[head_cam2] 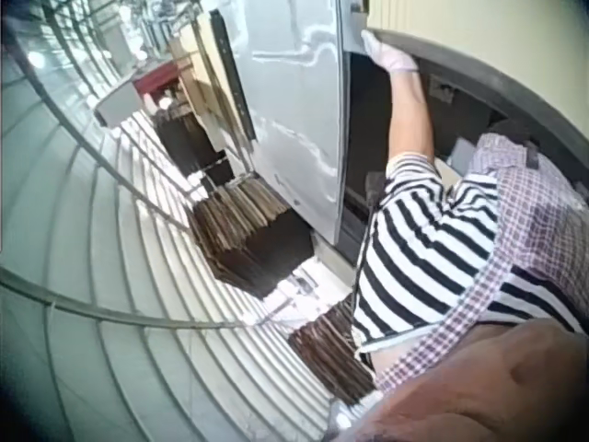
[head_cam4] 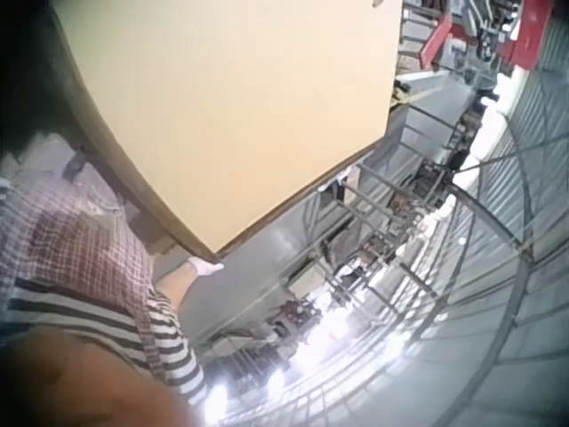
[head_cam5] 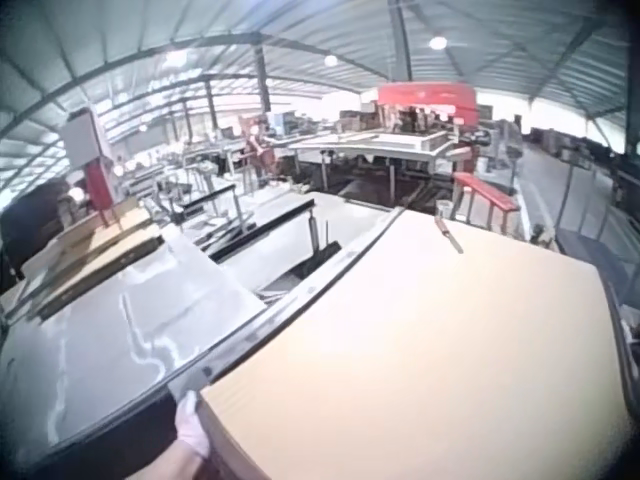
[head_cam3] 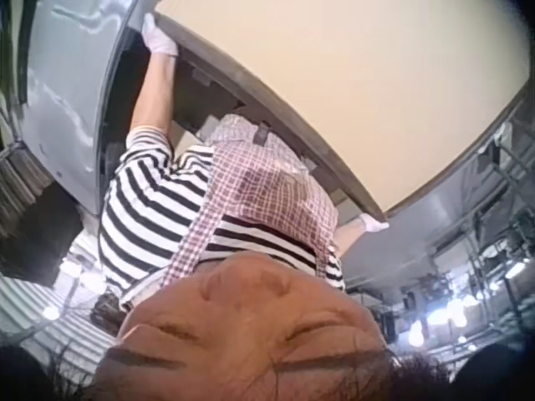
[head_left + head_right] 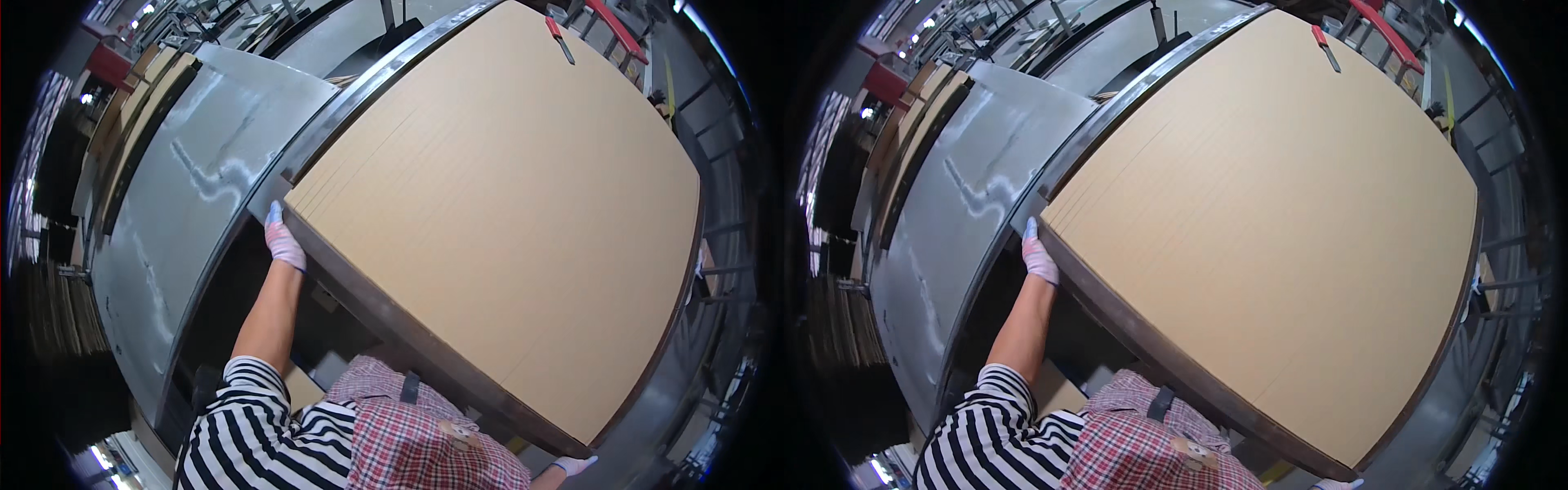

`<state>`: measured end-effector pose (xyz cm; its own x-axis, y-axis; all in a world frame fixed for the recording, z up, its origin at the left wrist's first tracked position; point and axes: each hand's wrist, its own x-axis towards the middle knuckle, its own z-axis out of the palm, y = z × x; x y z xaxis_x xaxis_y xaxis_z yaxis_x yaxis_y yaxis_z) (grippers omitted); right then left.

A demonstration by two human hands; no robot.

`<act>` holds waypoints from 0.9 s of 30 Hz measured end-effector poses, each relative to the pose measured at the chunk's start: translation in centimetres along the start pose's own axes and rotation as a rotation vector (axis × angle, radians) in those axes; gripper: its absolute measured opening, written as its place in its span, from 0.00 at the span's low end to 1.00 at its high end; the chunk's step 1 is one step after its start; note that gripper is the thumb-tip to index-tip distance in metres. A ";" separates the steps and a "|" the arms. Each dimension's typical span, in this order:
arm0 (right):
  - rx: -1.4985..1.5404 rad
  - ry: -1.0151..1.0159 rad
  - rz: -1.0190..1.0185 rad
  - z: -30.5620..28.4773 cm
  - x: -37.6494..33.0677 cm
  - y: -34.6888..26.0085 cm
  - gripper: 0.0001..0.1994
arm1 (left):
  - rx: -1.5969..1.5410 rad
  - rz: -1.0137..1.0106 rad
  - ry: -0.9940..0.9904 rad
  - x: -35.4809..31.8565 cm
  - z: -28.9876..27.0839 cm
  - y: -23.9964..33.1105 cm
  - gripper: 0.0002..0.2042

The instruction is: Applying product labels and adhesive tape to flat building material panels.

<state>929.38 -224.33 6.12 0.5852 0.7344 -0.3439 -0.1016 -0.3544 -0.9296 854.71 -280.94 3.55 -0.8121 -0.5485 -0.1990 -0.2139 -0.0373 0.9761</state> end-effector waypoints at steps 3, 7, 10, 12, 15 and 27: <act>0.036 -0.046 0.032 7.8 -2.5 0.4 0.29 | -0.282 -0.155 -0.022 0.9 8.6 -0.6 0.25; -0.025 -0.020 -0.019 18.8 -7.4 -0.1 0.23 | -0.351 -0.093 -0.050 3.5 17.0 -2.5 0.17; -0.050 -0.049 -0.057 24.2 -5.4 1.1 0.23 | -0.181 0.035 0.096 3.8 24.0 -3.3 0.19; -0.059 -0.062 -0.054 27.5 -4.7 2.1 0.24 | -0.341 -0.103 0.044 4.8 25.7 -4.0 0.18; -0.056 -0.061 -0.074 30.6 -3.3 2.2 0.25 | -0.475 -0.142 -0.122 4.7 28.7 -3.3 0.18; -0.083 -0.069 -0.136 37.1 -0.5 2.3 0.28 | -0.283 0.030 0.113 7.5 37.1 -3.6 0.20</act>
<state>899.00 -204.03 -0.78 0.5320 0.8159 -0.2264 0.0431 -0.2931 -0.9551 829.28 -253.92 -4.66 -0.7471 -0.6416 -0.1739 -0.0181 -0.2419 0.9701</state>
